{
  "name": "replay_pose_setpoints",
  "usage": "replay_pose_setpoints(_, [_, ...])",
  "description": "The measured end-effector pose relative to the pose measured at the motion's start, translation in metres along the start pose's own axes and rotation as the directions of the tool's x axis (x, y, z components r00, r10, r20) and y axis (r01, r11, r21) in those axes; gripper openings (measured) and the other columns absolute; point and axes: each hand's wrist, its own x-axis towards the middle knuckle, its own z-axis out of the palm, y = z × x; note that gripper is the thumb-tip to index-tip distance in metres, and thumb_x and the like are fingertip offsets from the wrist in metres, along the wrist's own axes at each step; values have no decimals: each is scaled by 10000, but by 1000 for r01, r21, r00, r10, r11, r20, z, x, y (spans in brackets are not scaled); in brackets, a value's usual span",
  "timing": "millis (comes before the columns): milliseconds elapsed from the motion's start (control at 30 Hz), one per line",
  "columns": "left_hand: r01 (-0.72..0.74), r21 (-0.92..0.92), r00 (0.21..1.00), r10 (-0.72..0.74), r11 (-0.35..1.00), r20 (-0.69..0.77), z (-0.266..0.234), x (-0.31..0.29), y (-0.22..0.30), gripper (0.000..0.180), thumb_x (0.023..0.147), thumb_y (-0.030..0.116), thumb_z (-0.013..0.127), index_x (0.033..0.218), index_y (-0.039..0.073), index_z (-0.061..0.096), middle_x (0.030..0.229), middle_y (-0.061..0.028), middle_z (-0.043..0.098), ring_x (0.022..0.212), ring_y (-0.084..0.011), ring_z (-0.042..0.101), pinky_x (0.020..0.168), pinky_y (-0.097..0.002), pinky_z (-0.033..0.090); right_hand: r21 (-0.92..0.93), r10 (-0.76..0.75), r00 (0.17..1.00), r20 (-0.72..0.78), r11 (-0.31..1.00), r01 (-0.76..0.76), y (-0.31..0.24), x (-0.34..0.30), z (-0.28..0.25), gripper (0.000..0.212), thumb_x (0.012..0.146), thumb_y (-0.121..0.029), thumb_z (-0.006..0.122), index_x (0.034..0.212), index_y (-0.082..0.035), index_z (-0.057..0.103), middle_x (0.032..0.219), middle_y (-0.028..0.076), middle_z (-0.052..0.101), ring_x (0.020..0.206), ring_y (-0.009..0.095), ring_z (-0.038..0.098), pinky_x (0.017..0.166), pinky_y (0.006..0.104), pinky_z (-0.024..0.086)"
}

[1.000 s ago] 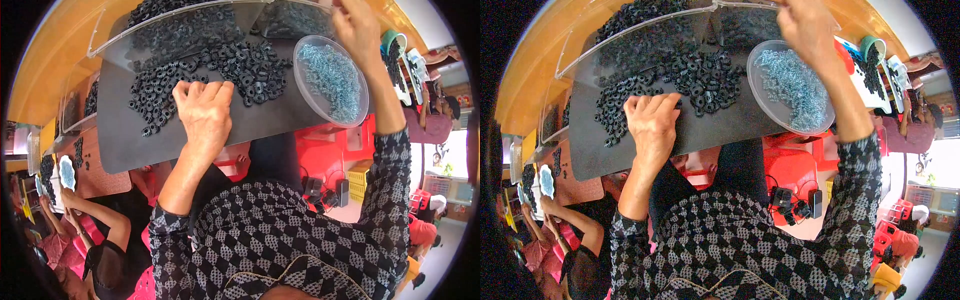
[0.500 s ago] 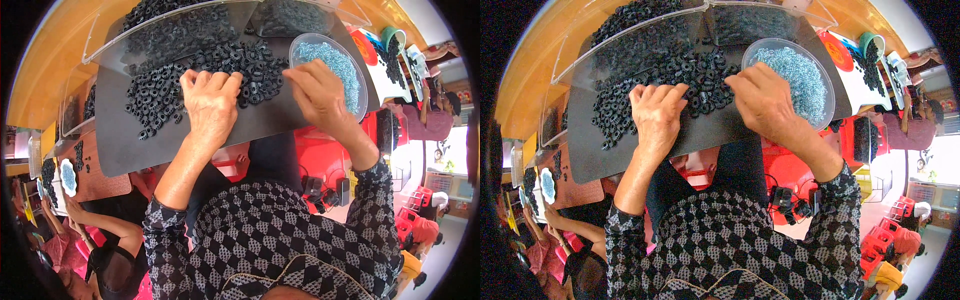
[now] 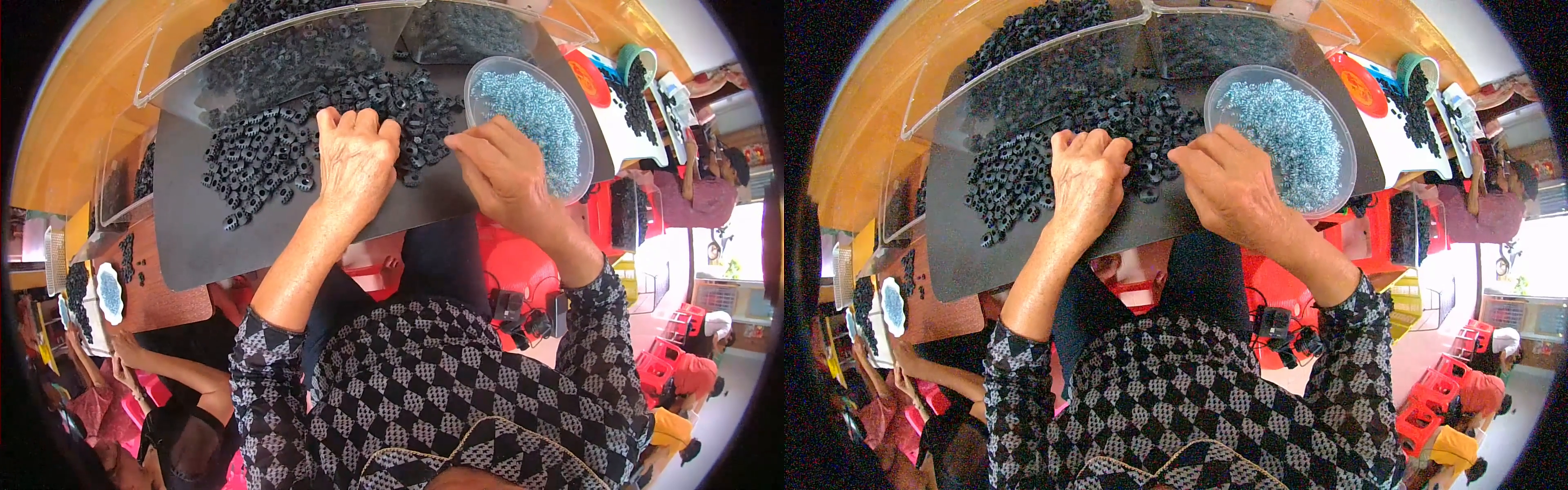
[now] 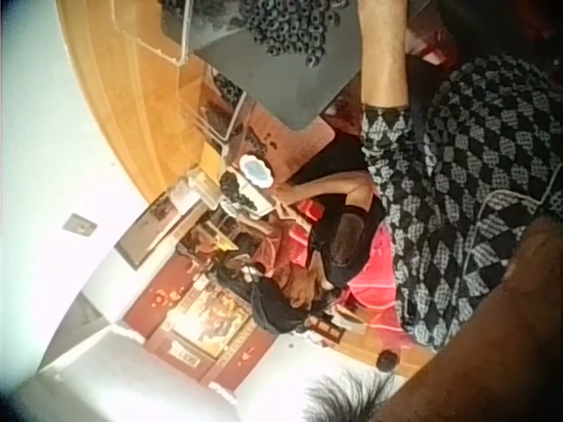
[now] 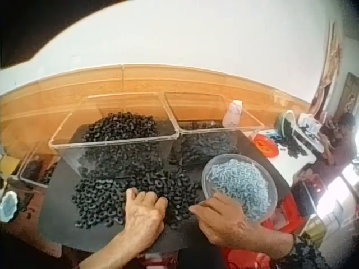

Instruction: The person assembles small components by hand, picking up a black plastic part and inserting a small metal spring into it. They then pick up a small metal pin and push it into the assembly before setting the completed item aside.

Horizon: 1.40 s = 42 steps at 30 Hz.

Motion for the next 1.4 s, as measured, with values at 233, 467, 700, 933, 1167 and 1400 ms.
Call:
replay_pose_setpoints(233, [77, -330, 972, -145, 941, -184, -13, -11, -3, 246, 639, 8, 684, 870, 75, 635, 734, -64, 553, 723, -253, 544, 735, -380, 348, 86, 53, 997, 51, 995, -57, -10, -7, 19, 237, 710, 51, 652, 939, -1, 619, 789, 118, 590, 707, 290, 561, 595, 369, 455])
replay_pose_setpoints(467, [380, -912, 803, -545, 154, 243, -37, -43, 13, 295, 754, -26, 666, 1036, 59, 676, 898, -19, 618, 779, -97, 552, 747, -234, 458, -36, -1, 991, 136, 999, 6, -12, -15, 45, 228, 692, -52, 703, 903, -25, 623, 753, 79, 539, 712, 256, 529, 600, 352, 441])
replay_pose_setpoints(700, [320, -915, 751, -522, -247, 404, -38, -56, 22, 282, 830, -22, 618, 1111, -35, 602, 990, -82, 633, 846, -143, 610, 725, -241, 499, 161, 112, 993, -18, 981, -108, -30, 2, 34, 197, 716, -20, 677, 909, -24, 636, 750, 95, 572, 691, 257, 550, 580, 352, 444])
replay_pose_setpoints(933, [352, -901, 715, -548, -254, 434, -42, -60, 34, 275, 862, -49, 570, 1137, -46, 583, 964, -103, 641, 806, -144, 625, 745, -253, 519, 283, 104, 992, -77, 956, -79, -46, 5, 42, 187, 729, -11, 672, 913, -25, 639, 780, 95, 594, 697, 256, 561, 588, 350, 453])
replay_pose_setpoints(1167, [362, -887, 670, -580, -288, 462, -40, -67, 30, 225, 858, -21, 599, 1077, -72, 605, 879, -109, 671, 731, -131, 628, 713, -238, 513, 260, 33, 999, -31, 965, -24, -56, 6, 45, 221, 676, -57, 680, 873, -22, 585, 789, 92, 545, 704, 268, 525, 597, 363, 441])
replay_pose_setpoints(1400, [417, -871, 669, -561, -260, 488, -45, -72, 39, 220, 865, 25, 620, 1070, -54, 628, 889, -85, 663, 775, -105, 616, 710, -231, 503, 169, 7, 1000, -16, 986, -4, -51, -4, 45, 234, 689, -93, 695, 866, 3, 576, 781, 100, 532, 701, 277, 518, 600, 372, 440])
